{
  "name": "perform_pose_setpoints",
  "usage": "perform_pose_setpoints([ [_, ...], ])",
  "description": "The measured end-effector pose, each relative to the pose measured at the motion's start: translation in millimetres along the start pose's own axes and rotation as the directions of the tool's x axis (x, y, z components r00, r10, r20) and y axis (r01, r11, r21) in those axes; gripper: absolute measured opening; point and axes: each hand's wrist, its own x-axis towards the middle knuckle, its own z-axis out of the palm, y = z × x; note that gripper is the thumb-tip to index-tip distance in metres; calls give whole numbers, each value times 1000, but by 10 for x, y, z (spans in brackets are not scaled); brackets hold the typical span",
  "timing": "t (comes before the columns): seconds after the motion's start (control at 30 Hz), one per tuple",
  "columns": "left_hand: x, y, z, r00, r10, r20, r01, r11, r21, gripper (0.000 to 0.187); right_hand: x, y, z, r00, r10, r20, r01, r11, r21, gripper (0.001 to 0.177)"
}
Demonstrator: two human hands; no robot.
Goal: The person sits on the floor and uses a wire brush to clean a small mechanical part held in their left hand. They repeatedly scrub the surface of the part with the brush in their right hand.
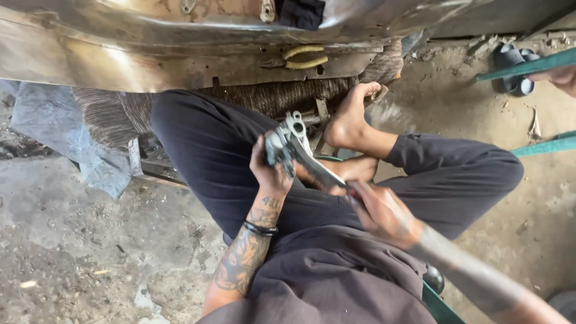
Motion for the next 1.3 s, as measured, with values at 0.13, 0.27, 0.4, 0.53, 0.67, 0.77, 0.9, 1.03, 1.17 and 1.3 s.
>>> perform_pose_setpoints([
  [0.13,-55,0,86,992,-113,-55,103,982,-160,27,346,-205,-222,984,-123,-126,120,992,-25,18],
  [0.27,-35,34,-27,963,73,260,-52,995,-87,39,453,-476,-565,938,-194,-288,215,976,45,14],
  [0.4,-172,20,219,961,171,216,-134,976,-174,21,129,-208,-145,973,-81,-218,65,995,-78,12],
  [0.53,-24,-137,-45,964,107,243,-116,993,21,23,-93,-52,8,986,-22,-168,13,998,-59,11],
  [0.67,-152,-242,-55,881,-133,453,6,962,272,29,607,137,-299,896,-193,-399,182,981,-66,14],
  [0.77,-95,-262,-159,913,-147,379,82,980,182,30,944,134,-594,904,-115,-412,190,971,146,12],
  [0.9,42,-78,-150,956,-104,274,76,991,112,33,533,167,-360,881,-271,-387,250,962,-106,8],
  [1.03,50,85,-139,968,-249,-3,249,968,-31,30,-181,138,-66,991,-95,-96,81,987,-137,6],
  [1.17,-52,-3,74,973,-99,209,80,992,97,30,-193,270,-107,981,-38,-188,25,997,-73,8],
  [1.3,-210,-164,-76,888,-297,350,199,937,288,38,431,488,-480,878,-271,-394,156,941,-299,14],
])
